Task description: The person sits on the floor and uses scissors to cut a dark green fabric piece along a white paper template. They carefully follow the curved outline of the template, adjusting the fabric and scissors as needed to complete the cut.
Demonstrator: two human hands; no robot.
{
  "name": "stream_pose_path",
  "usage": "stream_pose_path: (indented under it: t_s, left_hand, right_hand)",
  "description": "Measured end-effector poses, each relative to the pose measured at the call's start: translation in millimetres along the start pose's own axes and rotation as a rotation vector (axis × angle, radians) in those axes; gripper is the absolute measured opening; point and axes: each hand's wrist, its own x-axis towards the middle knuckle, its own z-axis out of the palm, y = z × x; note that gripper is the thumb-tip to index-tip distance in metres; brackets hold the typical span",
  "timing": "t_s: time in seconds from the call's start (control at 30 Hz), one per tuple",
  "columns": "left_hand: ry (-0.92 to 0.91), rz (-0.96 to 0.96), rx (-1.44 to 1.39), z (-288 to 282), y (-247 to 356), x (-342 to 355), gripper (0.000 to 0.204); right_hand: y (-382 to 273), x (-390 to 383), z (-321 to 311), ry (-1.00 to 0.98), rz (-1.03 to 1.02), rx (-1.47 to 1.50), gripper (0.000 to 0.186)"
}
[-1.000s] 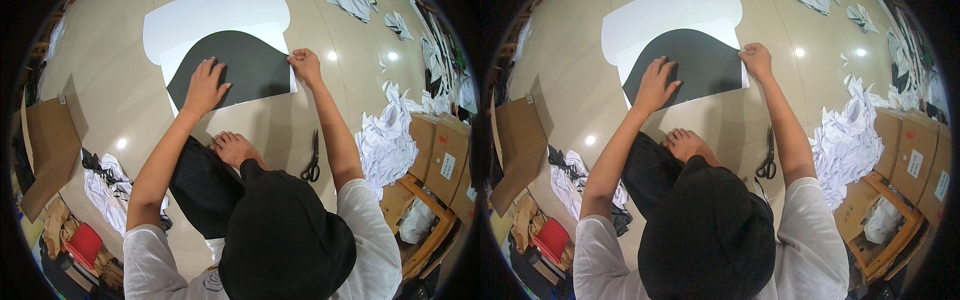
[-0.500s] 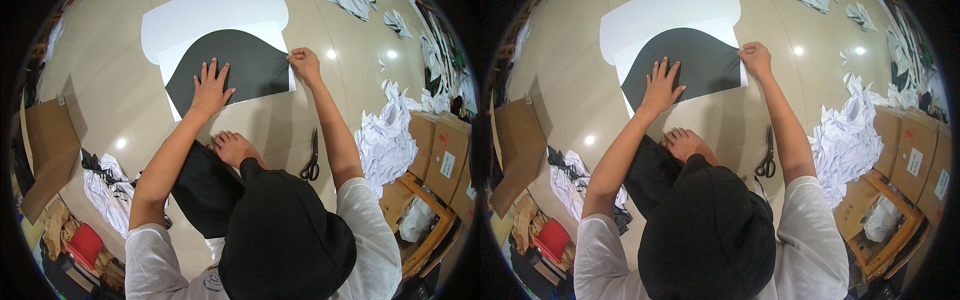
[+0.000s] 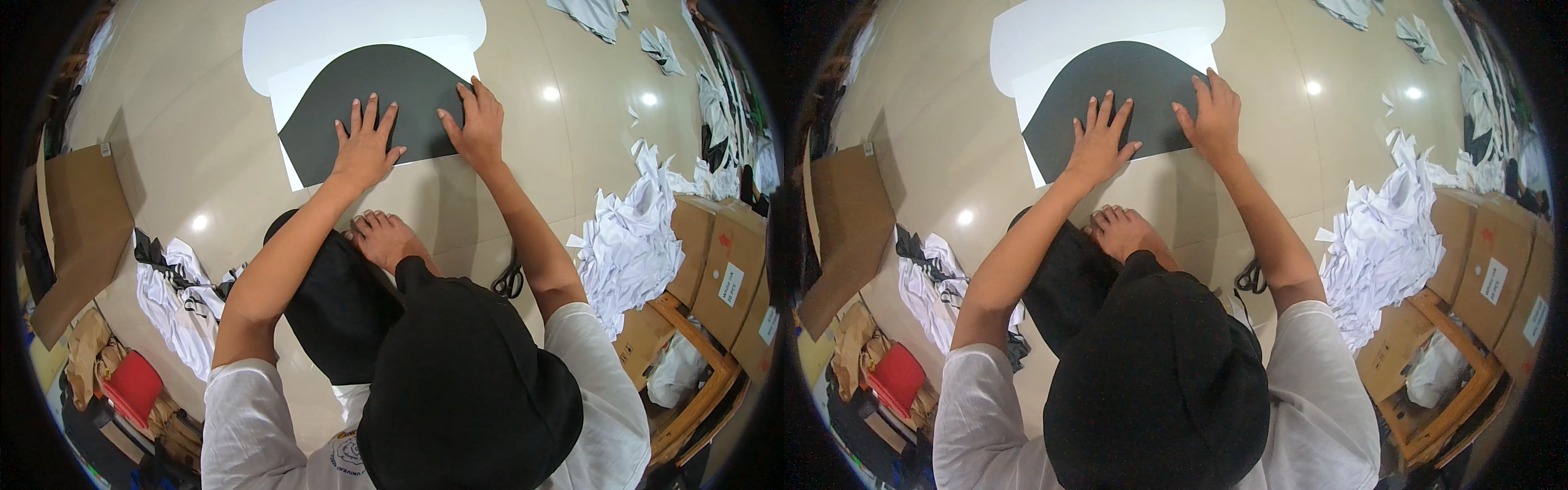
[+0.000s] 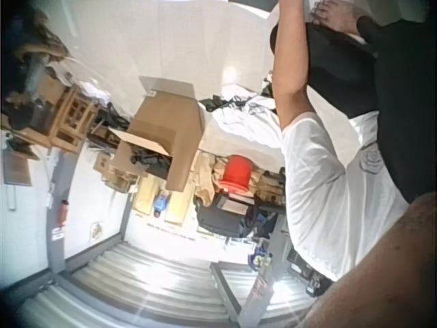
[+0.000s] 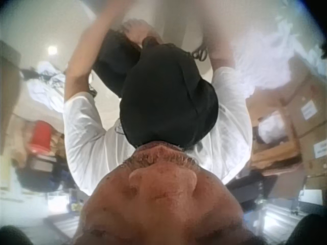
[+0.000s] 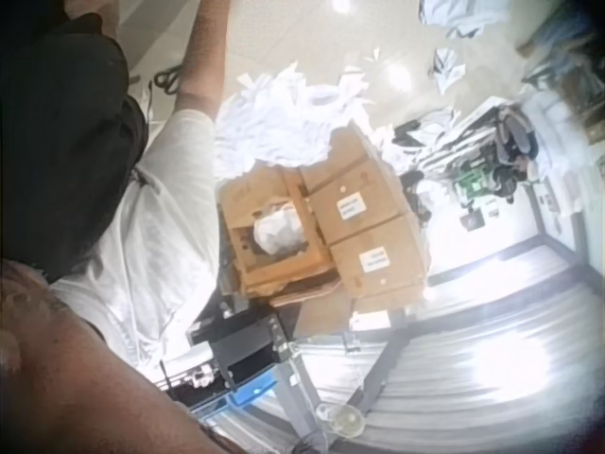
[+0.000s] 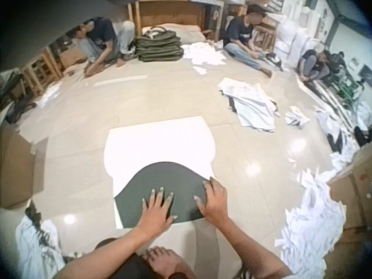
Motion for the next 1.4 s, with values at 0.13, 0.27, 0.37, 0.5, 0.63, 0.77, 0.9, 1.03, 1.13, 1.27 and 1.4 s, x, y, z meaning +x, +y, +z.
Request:
stream_pose_path:
  t_s: [0.13, 0.27, 0.37, 0.5, 0.63, 0.77, 0.9, 1.03, 1.13, 1.27, 1.4]
  left_hand:
    - [0.017, -0.038, -0.016, -2, -20, 3, 0.085]
    - [0.077, -0.046, 0.046, -2, -58, 10, 0.081]
    - [0.137, -0.075, 0.055, 2, -77, 20, 0.08]
    - [0.236, -0.039, 0.045, 7, -123, 21, 0.077]
    - [0.301, -0.037, 0.099, 6, -161, 4, 0.078]
    - [0.328, -0.017, 0.095, 7, -160, -7, 0.079]
    - [0.319, -0.091, 0.116, 14, -150, -13, 0.08]
    - [0.34, -0.087, 0.106, 19, -150, -9, 0.08]
    - [0.354, -0.086, 0.123, 23, -146, -7, 0.079]
    - [0.353, -0.085, 0.126, 21, -141, -9, 0.079]
    - [0.314, -0.109, 0.148, 13, -137, -10, 0.078]
  right_hand:
    - [-6, -7, 13, -0.087, -0.006, -0.167, 0.072]
    - [-4, -10, 21, -0.116, -0.004, -0.186, 0.072]
    - [-2, -10, 18, -0.119, 0.013, -0.163, 0.071]
    - [4, -20, -1, -0.105, 0.091, -0.048, 0.068]
    - [19, -74, -53, -0.019, 0.159, 0.048, 0.061]
    - [15, -160, -114, -0.075, 0.336, 0.021, 0.049]
    - [-2, -232, -154, -0.101, 0.423, -0.027, 0.042]
    - [-17, -290, -175, -0.101, 0.476, -0.036, 0.035]
    - [-28, -322, -183, -0.144, 0.466, -0.061, 0.03]
    - [-47, -359, -181, -0.193, 0.608, -0.017, 0.034]
    - [-61, -356, -186, -0.189, 0.829, 0.053, 0.035]
